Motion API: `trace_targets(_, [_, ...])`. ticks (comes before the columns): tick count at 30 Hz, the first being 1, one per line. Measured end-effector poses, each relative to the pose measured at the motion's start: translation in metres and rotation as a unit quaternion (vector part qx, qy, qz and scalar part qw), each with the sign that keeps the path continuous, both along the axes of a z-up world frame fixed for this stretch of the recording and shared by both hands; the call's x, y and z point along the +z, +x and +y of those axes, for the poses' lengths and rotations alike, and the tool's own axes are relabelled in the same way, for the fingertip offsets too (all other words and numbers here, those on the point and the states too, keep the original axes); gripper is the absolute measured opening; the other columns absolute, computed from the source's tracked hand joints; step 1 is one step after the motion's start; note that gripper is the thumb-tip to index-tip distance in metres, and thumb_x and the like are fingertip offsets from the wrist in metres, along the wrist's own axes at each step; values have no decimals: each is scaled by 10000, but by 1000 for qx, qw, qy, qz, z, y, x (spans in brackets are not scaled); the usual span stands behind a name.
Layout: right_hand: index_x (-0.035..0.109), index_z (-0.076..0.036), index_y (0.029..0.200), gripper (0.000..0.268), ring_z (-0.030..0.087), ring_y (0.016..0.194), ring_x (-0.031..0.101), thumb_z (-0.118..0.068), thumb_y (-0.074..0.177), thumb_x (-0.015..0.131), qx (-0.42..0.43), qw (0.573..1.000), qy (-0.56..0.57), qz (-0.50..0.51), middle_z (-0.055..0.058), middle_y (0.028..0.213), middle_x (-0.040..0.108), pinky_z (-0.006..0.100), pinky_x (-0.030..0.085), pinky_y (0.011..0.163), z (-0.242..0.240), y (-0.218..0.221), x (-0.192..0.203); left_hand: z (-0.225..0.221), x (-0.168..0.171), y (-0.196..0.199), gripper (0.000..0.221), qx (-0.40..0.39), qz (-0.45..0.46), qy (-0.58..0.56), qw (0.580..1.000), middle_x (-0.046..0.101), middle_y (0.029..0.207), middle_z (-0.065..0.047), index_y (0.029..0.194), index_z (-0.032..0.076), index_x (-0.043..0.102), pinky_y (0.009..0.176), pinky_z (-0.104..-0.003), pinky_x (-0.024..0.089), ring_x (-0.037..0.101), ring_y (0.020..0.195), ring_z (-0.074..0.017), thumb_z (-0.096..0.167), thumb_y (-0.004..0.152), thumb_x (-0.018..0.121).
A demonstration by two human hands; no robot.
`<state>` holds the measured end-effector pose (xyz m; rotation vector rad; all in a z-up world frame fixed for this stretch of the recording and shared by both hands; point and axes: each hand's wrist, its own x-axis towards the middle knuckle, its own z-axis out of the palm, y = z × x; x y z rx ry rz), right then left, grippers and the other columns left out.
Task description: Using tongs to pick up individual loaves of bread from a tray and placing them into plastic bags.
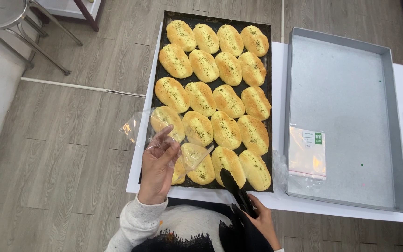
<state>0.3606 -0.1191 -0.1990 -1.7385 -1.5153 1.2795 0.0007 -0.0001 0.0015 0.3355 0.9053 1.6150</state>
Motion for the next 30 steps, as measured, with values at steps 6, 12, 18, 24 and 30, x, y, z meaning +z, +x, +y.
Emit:
trace_targets(6, [680, -155, 1327, 612, 233, 1262, 684, -371, 775, 828, -62, 989, -123, -47, 32, 1309, 754, 315, 603, 932, 3, -10, 13, -2, 2, 1, 532, -4, 10, -20, 1000, 631, 820, 8, 1352, 15, 609, 741, -267, 520, 582, 727, -119, -19, 844, 761])
trace_targets(12, [749, 13, 1262, 494, 177, 977, 746, -224, 829, 763, -134, 973, -170, 81, 131, 1058, 832, 282, 554, 872, -2, -8, 50, -4, 4, 0, 565, -11, 7, -35, 999, 612, 849, 21, 1362, 22, 616, 737, -255, 504, 571, 745, -106, 12, 822, 786])
trace_targets(18, [748, 28, 1130, 317, 143, 584, 504, -200, 912, 722, -148, 955, -218, 133, 62, 695, 562, 263, 404, 572, 10, -22, 100, -6, 4, 5, 571, -31, 8, -18, 999, 631, 827, 18, 1361, 12, 609, 726, -253, 510, 580, 732, -115, 16, 820, 791])
trace_targets(24, [673, 169, 1182, 516, 236, 341, 436, -285, 1035, 475, -159, 914, -306, 215, 233, 666, 592, 308, 311, 296, 20, -6, 152, -9, 4, 5, 536, -32, 22, -18, 999, 629, 831, 26, 1343, 27, 630, 708, -245, 496, 569, 728, -106, 18, 830, 788])
trace_targets(30, [605, 148, 764, 621, 260, 312, 411, -403, 1035, 510, -140, 916, -359, 115, 258, 628, 611, 320, 275, 320, 37, 14, 195, -7, 0, 9, 560, -32, 4, -12, 999, 638, 847, 20, 1365, 24, 614, 730, -245, 527, 596, 765, -101, -7, 830, 778])
